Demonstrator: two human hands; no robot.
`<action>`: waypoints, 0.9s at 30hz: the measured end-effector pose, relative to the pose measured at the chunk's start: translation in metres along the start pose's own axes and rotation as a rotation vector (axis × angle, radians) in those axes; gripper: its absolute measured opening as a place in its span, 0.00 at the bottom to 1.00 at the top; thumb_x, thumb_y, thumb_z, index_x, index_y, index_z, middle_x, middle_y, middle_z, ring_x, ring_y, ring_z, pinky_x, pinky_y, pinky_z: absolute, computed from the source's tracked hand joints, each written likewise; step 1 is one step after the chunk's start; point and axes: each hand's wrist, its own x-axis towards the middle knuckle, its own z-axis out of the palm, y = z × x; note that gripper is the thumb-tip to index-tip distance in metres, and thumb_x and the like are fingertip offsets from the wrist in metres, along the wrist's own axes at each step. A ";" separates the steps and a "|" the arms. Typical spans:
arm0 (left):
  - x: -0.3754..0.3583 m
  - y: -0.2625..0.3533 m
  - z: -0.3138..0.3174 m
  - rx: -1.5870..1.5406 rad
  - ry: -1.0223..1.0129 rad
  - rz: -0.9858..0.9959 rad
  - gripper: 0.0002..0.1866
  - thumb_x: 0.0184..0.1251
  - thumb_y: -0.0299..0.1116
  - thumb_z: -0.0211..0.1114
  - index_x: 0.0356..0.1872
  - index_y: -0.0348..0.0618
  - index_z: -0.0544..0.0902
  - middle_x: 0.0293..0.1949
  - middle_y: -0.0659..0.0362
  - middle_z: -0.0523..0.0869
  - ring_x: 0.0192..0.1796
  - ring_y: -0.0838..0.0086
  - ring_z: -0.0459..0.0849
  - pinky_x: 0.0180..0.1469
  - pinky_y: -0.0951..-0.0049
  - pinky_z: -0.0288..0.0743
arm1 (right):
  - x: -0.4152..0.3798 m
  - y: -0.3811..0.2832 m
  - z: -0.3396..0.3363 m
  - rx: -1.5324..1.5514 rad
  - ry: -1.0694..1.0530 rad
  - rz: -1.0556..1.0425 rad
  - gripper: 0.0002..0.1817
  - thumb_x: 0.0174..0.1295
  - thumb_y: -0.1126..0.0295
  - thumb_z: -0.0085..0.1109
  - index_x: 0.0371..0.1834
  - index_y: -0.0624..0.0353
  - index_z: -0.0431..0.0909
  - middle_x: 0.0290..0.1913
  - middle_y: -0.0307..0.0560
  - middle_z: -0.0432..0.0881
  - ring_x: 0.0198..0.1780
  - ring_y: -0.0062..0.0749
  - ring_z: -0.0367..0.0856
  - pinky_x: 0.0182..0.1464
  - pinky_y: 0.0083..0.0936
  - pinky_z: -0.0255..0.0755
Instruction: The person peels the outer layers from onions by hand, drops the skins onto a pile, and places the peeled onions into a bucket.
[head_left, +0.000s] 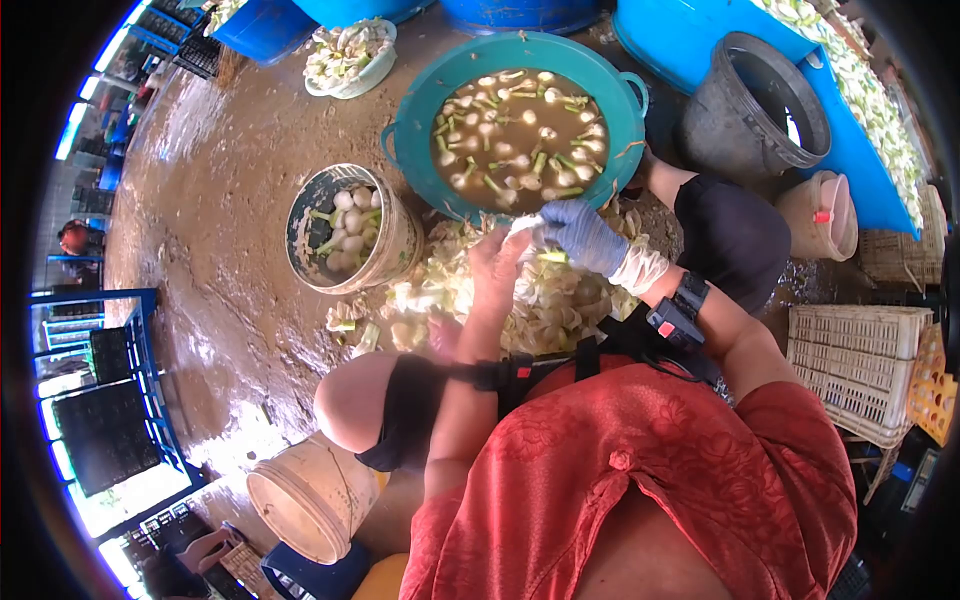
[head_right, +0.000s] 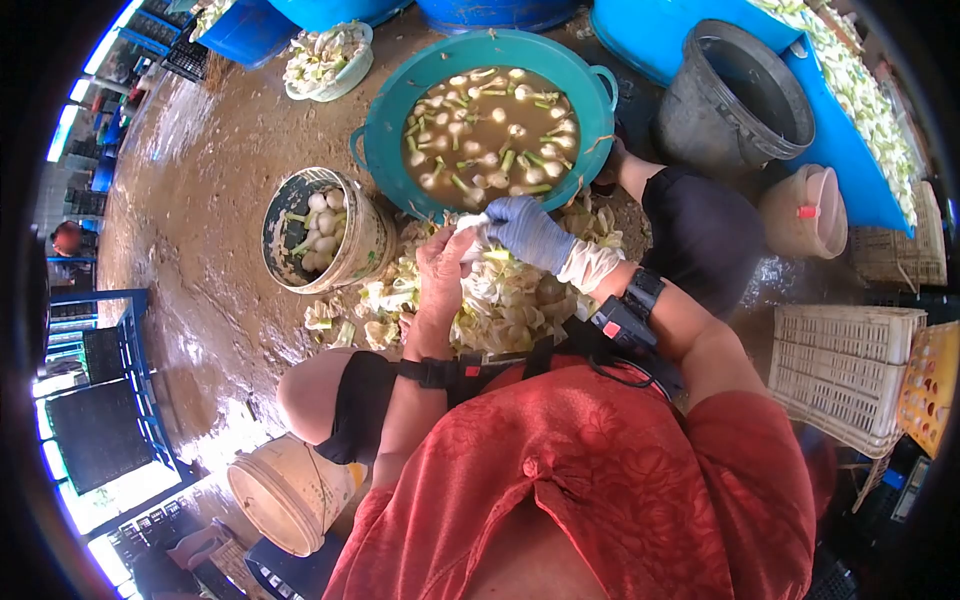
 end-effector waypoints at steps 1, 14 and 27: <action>0.000 0.001 0.002 -0.081 0.066 0.060 0.21 0.55 0.40 0.69 0.42 0.32 0.81 0.24 0.64 0.78 0.21 0.84 0.68 0.22 0.83 0.60 | 0.002 0.006 -0.001 0.052 0.031 0.067 0.09 0.51 0.72 0.62 0.26 0.67 0.74 0.21 0.49 0.75 0.24 0.25 0.70 0.29 0.27 0.67; 0.012 -0.015 -0.002 -0.401 0.016 0.180 0.24 0.52 0.33 0.70 0.50 0.29 0.77 0.42 0.55 0.82 0.39 0.77 0.79 0.36 0.80 0.76 | 0.000 0.017 0.011 0.080 0.120 0.082 0.11 0.52 0.69 0.64 0.35 0.63 0.78 0.21 0.47 0.72 0.24 0.33 0.70 0.30 0.26 0.68; -0.001 -0.002 -0.001 -0.395 -0.190 0.169 0.24 0.50 0.26 0.65 0.52 0.28 0.74 0.42 0.46 0.82 0.29 0.67 0.84 0.25 0.79 0.74 | 0.011 0.031 -0.011 -0.085 0.264 0.209 0.08 0.53 0.73 0.60 0.32 0.68 0.79 0.27 0.52 0.80 0.28 0.34 0.77 0.35 0.29 0.71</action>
